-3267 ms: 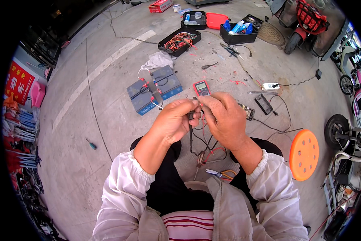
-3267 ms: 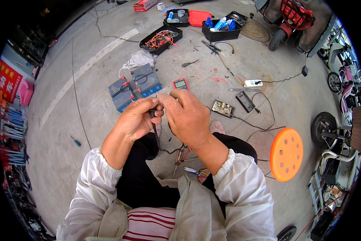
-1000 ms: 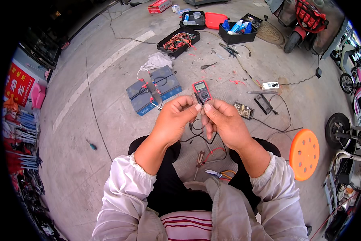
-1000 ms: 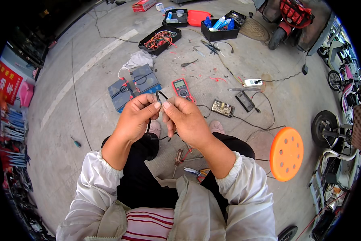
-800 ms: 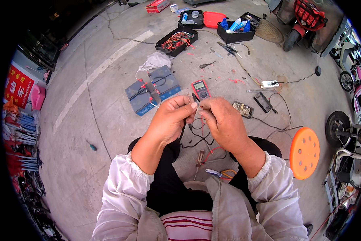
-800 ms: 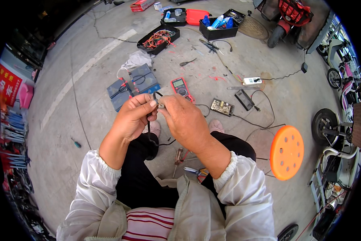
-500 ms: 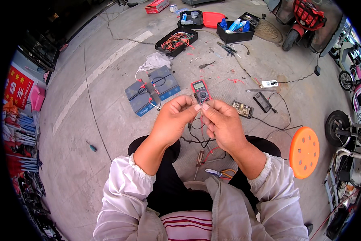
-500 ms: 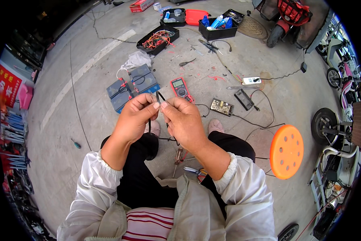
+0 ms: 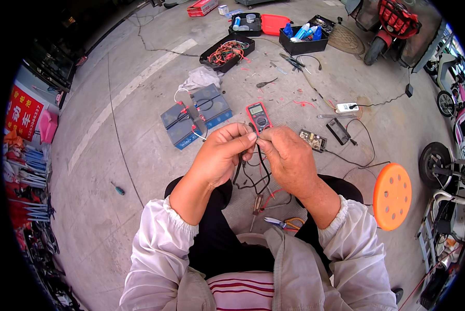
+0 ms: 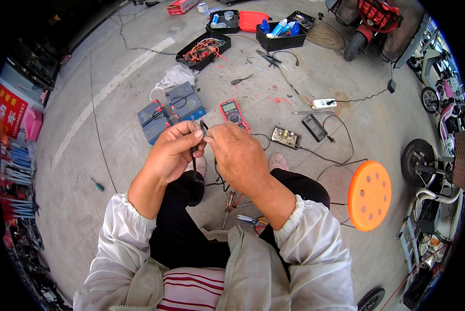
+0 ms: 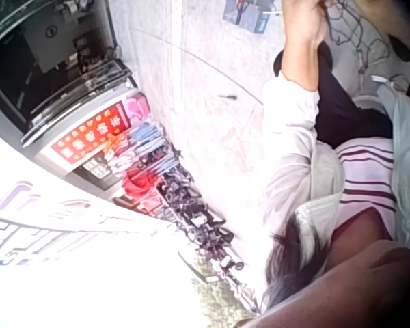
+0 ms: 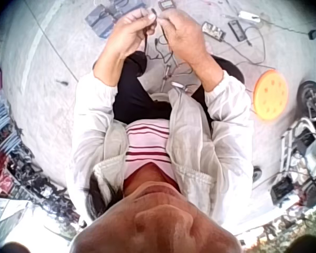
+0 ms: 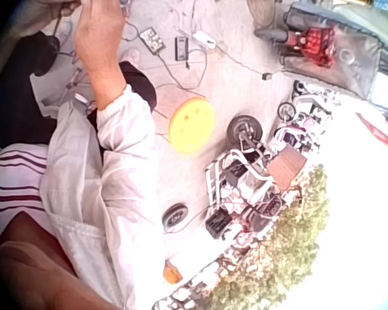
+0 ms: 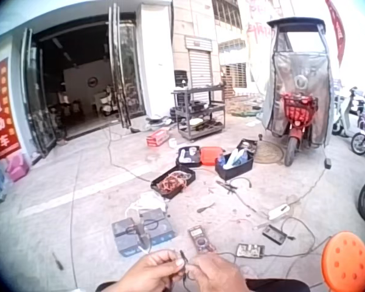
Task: The person sits on the floor and uses wire cutters to strip the insulation from a black wire. They then use a multimeter to test the continuity of the wire and a small black connector, twisting the exposed wire ends together to ensure a connection.
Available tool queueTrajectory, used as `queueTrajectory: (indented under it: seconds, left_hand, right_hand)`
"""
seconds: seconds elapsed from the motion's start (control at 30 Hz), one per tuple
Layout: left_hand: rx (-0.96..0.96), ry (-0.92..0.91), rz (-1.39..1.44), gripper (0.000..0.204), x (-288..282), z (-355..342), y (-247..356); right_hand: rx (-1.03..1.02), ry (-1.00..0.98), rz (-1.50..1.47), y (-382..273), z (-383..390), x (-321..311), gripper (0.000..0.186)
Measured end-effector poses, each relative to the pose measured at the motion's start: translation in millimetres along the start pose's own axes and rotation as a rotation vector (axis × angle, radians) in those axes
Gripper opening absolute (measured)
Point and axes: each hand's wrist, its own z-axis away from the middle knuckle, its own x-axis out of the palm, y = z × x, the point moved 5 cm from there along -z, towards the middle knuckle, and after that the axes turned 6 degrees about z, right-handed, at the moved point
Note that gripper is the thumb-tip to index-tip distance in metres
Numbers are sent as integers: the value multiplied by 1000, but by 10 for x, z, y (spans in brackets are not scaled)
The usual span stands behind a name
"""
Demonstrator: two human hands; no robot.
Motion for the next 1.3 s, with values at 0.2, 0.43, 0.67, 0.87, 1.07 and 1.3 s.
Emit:
queueTrajectory:
  seconds: [0.2, 0.43, 0.67, 0.87, 1.07, 1.3]
  left_hand:
    - [-1, 7, 15, 16, 67, -22, -10]
    - [-86, 80, -109, 18, 8, 42, -16]
    - [-110, 58, -224, 15, -17, 24, -55]
    - [-127, 39, -181, 10, -27, 45, -51]
    - [-169, 35, -163, 3, -61, 66, -18]
    - [-156, 18, -445, 1, -72, 73, -10]
  right_hand:
    - [895, -115, -1295, 219, 220, 287, 13]
    - [319, 45, -257, 22, -18, -60, 11]
    - [355, -73, -391, 160, 23, -15, 11]
    - [440, -197, -496, 187, 15, -41, 8]
    - [12, -149, -159, 19, -107, -187, 12]
    - [-37, -156, -143, -19, -26, -91, 13]
